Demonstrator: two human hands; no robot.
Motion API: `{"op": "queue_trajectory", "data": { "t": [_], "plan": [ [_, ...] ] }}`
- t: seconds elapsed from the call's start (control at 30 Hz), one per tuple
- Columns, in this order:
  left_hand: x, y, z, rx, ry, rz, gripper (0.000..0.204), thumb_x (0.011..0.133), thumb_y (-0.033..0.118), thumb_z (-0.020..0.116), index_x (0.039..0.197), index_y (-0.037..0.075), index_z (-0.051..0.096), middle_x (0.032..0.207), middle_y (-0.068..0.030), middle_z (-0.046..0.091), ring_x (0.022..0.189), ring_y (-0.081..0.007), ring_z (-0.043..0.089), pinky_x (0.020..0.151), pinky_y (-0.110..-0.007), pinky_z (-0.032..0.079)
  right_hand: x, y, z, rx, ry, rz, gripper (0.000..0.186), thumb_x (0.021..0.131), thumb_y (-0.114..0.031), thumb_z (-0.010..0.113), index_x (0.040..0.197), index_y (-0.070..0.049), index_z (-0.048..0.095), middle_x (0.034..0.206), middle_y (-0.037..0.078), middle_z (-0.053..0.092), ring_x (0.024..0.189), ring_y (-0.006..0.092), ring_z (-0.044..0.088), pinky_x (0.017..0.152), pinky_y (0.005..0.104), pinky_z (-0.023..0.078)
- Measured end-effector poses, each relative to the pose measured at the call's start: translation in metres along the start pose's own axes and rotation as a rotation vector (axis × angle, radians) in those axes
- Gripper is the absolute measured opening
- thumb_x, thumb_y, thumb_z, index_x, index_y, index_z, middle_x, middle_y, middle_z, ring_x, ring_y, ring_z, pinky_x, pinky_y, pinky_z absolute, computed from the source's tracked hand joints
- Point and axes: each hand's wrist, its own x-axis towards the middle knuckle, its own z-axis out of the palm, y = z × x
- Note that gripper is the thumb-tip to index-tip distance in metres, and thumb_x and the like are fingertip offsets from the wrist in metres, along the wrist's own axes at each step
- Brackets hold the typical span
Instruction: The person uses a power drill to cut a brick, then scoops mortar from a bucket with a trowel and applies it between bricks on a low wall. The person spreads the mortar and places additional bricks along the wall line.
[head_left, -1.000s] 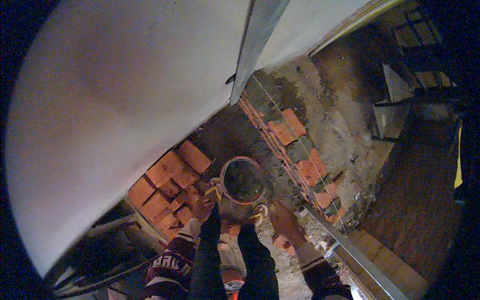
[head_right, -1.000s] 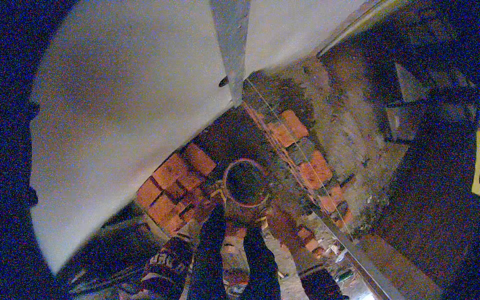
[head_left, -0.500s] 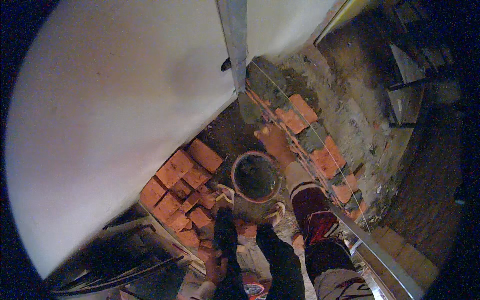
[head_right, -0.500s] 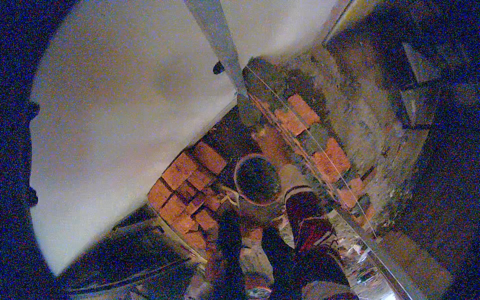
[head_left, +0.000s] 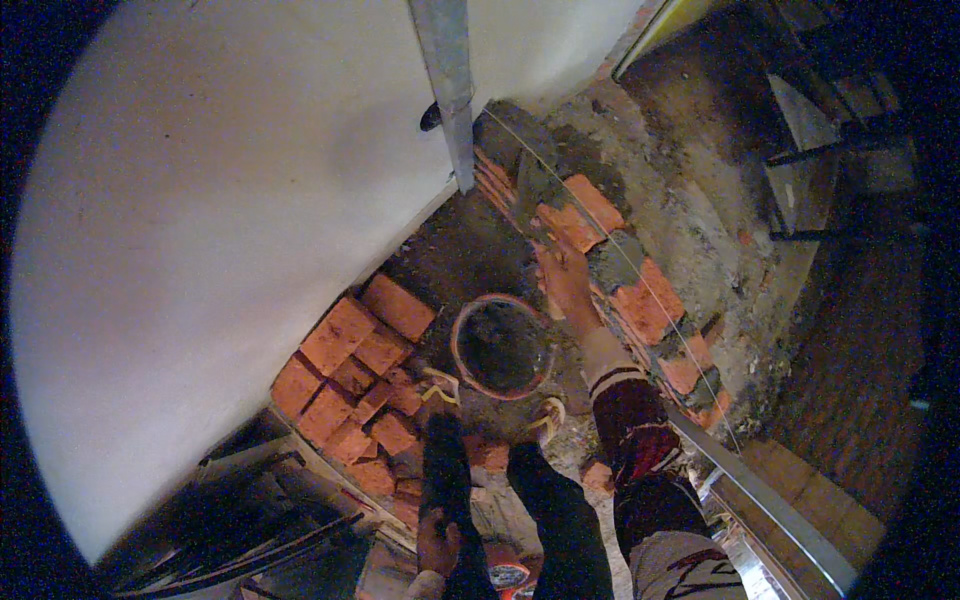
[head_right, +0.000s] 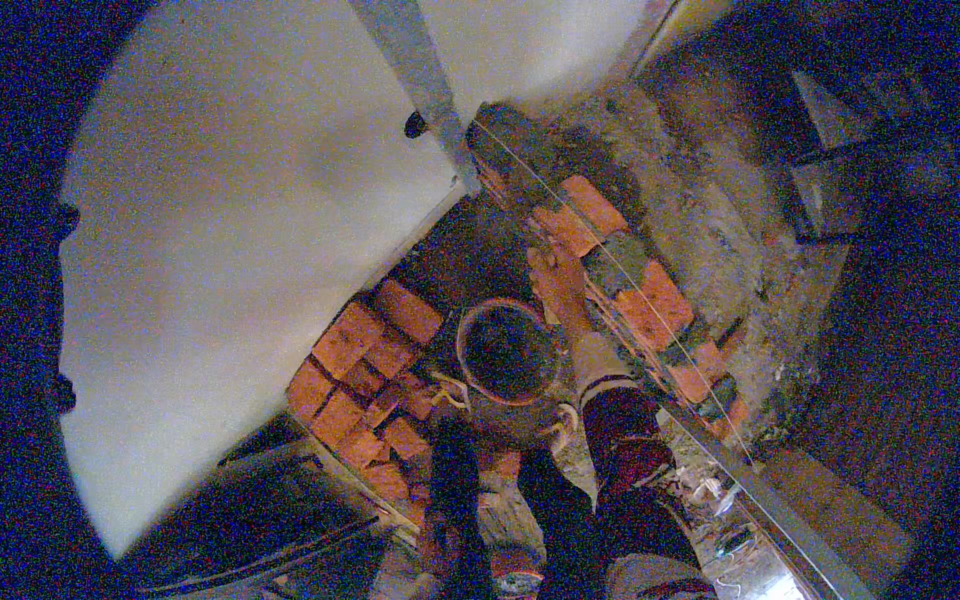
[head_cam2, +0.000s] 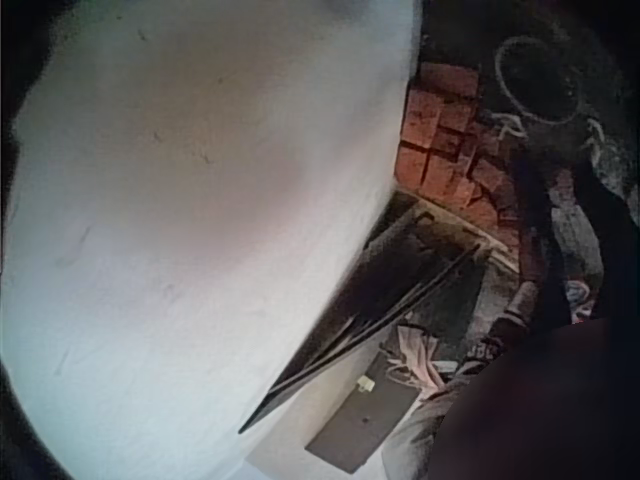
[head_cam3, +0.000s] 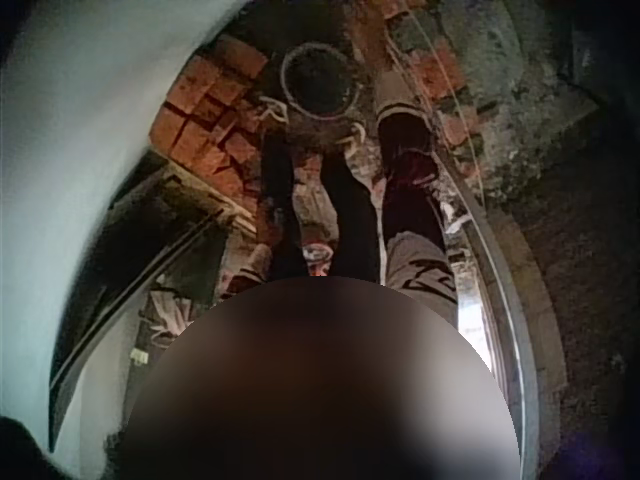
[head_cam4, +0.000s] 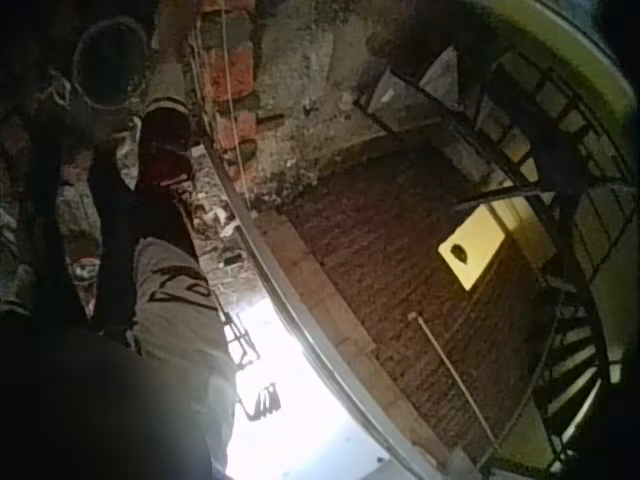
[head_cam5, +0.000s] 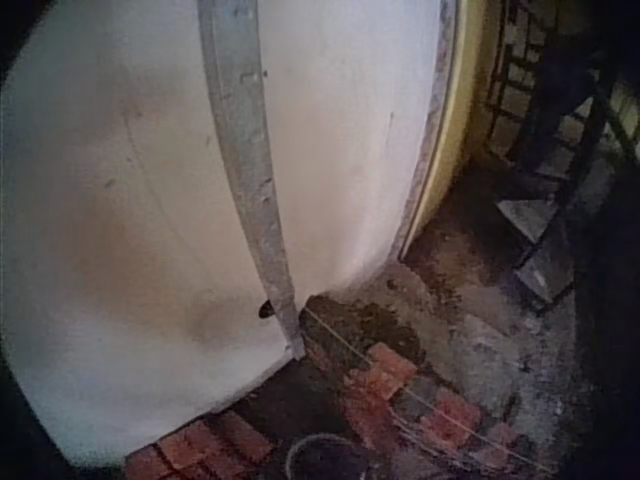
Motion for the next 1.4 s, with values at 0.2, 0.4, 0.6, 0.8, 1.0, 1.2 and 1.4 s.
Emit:
{"op": "queue_trajectory", "data": {
  "t": [0.2, 0.4, 0.6, 0.8, 1.0, 1.2, 1.4],
  "plan": [
    [0.014, 0.000, 0.002, -0.052, 0.028, 0.077, 0.040, 0.091, 0.018, 0.069, 0.123, -0.004, 0.060, 0.124, -0.0252, 0.065, 0.118, -0.0415, 0.062, 0.105, -0.048, 0.048, -0.029, 0.027, -0.038, 0.215, -0.027, 0.096, 0.024, 0.102, -0.032, 0.064, 0.106, -0.008, 0.065, 0.067, -0.002, 0.057, 0.051, 0.0098, 0.052, 0.045, 0.0280, 0.044],
    [0.092, 0.020, 0.027, -0.113, 0.126, 0.289, 0.040, 0.090, 0.015, 0.072, 0.125, 0.000, 0.061, 0.116, -0.0214, 0.067, 0.110, -0.0410, 0.065, 0.097, -0.048, 0.053, -0.128, 0.088, -0.082, -0.147, -0.159, 0.089, 0.023, 0.099, -0.028, 0.065, 0.107, -0.007, 0.064, 0.091, 0.006, 0.065, 0.078, 0.0175, 0.063, 0.064, 0.0340, 0.052],
    [0.262, 0.047, 0.066, -0.265, -0.015, 0.064, 0.039, 0.093, 0.022, 0.073, 0.124, 0.000, 0.061, 0.109, -0.0175, 0.070, 0.099, -0.0336, 0.068, 0.087, -0.042, 0.054, -0.189, 0.135, -0.081, -1.187, -0.414, -0.127, 0.033, 0.087, -0.011, 0.064, 0.118, 0.000, 0.062, 0.115, 0.026, 0.065, 0.104, 0.0473, 0.066, 0.085, 0.0544, 0.056],
    [0.369, 0.047, 0.126, -0.484, -0.127, -0.221, 0.038, 0.087, 0.028, 0.082, 0.107, 0.001, 0.065, 0.097, -0.0099, 0.069, 0.086, -0.0281, 0.066, 0.076, -0.040, 0.053, -0.099, 0.157, 0.001, -1.440, -0.313, -0.310, 0.032, 0.086, -0.010, 0.062, 0.116, 0.002, 0.067, 0.101, 0.026, 0.071, 0.091, 0.0411, 0.072, 0.075, 0.0514, 0.060],
    [0.386, 0.033, 0.153, -0.847, -0.260, -0.417, 0.030, 0.084, 0.021, 0.083, 0.099, 0.004, 0.064, 0.088, -0.0061, 0.066, 0.076, -0.0222, 0.063, 0.068, -0.036, 0.051, -0.101, 0.186, 0.030, -1.481, -0.507, -0.407, 0.028, 0.085, -0.014, 0.062, 0.108, 0.002, 0.069, 0.091, 0.021, 0.072, 0.078, 0.0327, 0.074, 0.066, 0.0490, 0.060],
    [0.364, 0.051, 0.173, -0.897, -0.143, -0.291, 0.024, 0.082, 0.012, 0.082, 0.092, 0.007, 0.061, 0.084, -0.0031, 0.063, 0.072, -0.0174, 0.060, 0.063, -0.034, 0.049, -0.160, 0.118, -0.069, -1.504, -0.528, 0.087, 0.040, 0.095, -0.021, 0.057, 0.133, -0.007, 0.057, 0.090, 0.020, 0.071, 0.081, 0.0375, 0.074, 0.066, 0.0525, 0.059],
    [0.336, 0.076, 0.176, -0.996, -0.064, -0.261, 0.024, 0.082, 0.006, 0.080, 0.092, 0.008, 0.059, 0.086, -0.0019, 0.059, 0.073, -0.0152, 0.058, 0.062, -0.032, 0.048, -0.136, 0.208, -0.048, -1.056, -0.619, 0.100, 0.034, 0.099, -0.031, 0.058, 0.119, -0.005, 0.066, 0.101, 0.025, 0.071, 0.090, 0.0443, 0.071, 0.075, 0.0519, 0.059]
  ]
}}
